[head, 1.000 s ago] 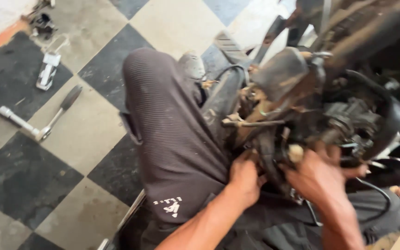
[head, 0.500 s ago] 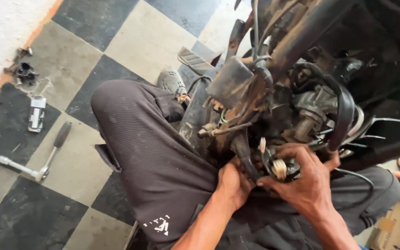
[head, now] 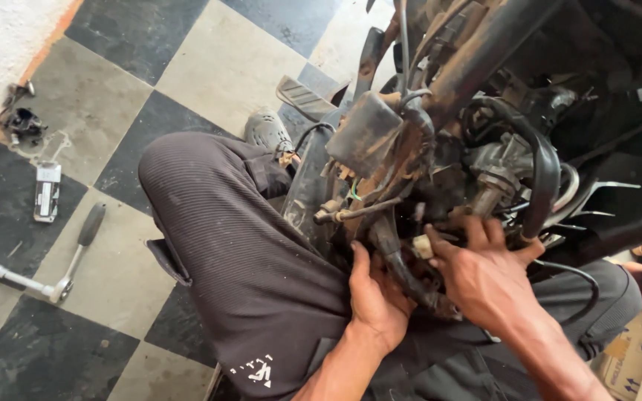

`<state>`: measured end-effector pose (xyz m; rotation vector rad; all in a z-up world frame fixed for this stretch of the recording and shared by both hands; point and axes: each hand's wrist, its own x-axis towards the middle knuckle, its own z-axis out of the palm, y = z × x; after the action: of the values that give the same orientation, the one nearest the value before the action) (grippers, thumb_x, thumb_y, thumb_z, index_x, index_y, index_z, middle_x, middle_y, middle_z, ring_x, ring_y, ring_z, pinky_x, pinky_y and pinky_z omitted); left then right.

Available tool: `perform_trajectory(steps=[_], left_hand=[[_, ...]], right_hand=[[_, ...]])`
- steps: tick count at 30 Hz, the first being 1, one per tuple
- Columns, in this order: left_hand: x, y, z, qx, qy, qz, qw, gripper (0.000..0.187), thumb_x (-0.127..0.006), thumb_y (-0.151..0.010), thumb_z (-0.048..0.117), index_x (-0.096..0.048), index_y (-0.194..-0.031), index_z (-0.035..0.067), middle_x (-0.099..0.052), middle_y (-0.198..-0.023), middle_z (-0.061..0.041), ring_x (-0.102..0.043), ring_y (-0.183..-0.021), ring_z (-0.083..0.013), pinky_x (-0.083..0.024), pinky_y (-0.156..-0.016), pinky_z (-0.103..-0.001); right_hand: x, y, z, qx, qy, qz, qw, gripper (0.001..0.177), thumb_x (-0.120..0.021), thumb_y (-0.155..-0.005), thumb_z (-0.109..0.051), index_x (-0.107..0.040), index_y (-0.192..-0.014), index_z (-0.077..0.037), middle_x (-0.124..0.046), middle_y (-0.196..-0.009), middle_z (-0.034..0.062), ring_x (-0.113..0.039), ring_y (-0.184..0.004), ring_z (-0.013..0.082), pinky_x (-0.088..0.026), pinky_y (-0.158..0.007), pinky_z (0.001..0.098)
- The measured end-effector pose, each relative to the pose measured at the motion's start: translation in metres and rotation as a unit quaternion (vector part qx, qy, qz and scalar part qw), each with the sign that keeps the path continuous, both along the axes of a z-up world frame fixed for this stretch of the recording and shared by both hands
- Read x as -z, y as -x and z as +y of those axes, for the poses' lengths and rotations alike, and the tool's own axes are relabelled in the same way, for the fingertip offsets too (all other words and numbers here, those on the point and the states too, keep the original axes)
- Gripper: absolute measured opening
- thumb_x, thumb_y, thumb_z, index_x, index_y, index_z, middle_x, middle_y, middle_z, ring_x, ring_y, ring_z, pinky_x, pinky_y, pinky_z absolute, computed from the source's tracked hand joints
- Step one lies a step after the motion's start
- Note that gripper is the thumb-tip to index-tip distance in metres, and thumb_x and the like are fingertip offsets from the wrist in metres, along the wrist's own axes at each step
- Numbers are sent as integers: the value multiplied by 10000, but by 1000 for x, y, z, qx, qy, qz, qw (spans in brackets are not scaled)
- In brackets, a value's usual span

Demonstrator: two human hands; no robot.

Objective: Inspecting and reconnecting the electrical wiring harness and connectors on a motorcycle engine.

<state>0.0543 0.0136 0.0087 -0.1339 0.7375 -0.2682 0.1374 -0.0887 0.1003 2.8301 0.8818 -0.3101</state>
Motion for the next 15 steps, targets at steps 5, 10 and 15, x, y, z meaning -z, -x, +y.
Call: perform_trajectory(steps=[5, 10, 15], left_hand=[[-8, 1, 1, -43, 16, 12, 999, 832, -305, -900, 772, -568, -1402, 163, -667, -1342, -44, -597, -1242, -248, -435, -1054, -421], [0, 3, -6, -43, 18, 53, 997, 647, -300, -956, 641, -568, -1401, 255, -657, -1305, -32, -584, -1206, -262, -430, -1058, -449], [61, 14, -35, -72, 13, -5, 997, 317, -450, -1050, 284, -587, -1313, 172, -697, -1164, -28, -665, -1090, -234, -529, -988, -432]], right_hand=[[2, -1, 55, 84, 133, -2, 988, 182, -685, -790, -272, -813, -919, -279, -652, -1143, -6, -506, -1214, 266, -302, -900, 786], [-3, 0, 47, 74, 196, 61, 976, 165, -661, -810, -202, -792, -888, -264, -678, -1028, -41, -516, -1211, 245, -302, -910, 792], [-15, 1, 31, -8, 156, 122, 980, 204, -664, -788, -195, -806, -910, -278, -657, -1076, -31, -472, -1210, 293, -320, -860, 765]])
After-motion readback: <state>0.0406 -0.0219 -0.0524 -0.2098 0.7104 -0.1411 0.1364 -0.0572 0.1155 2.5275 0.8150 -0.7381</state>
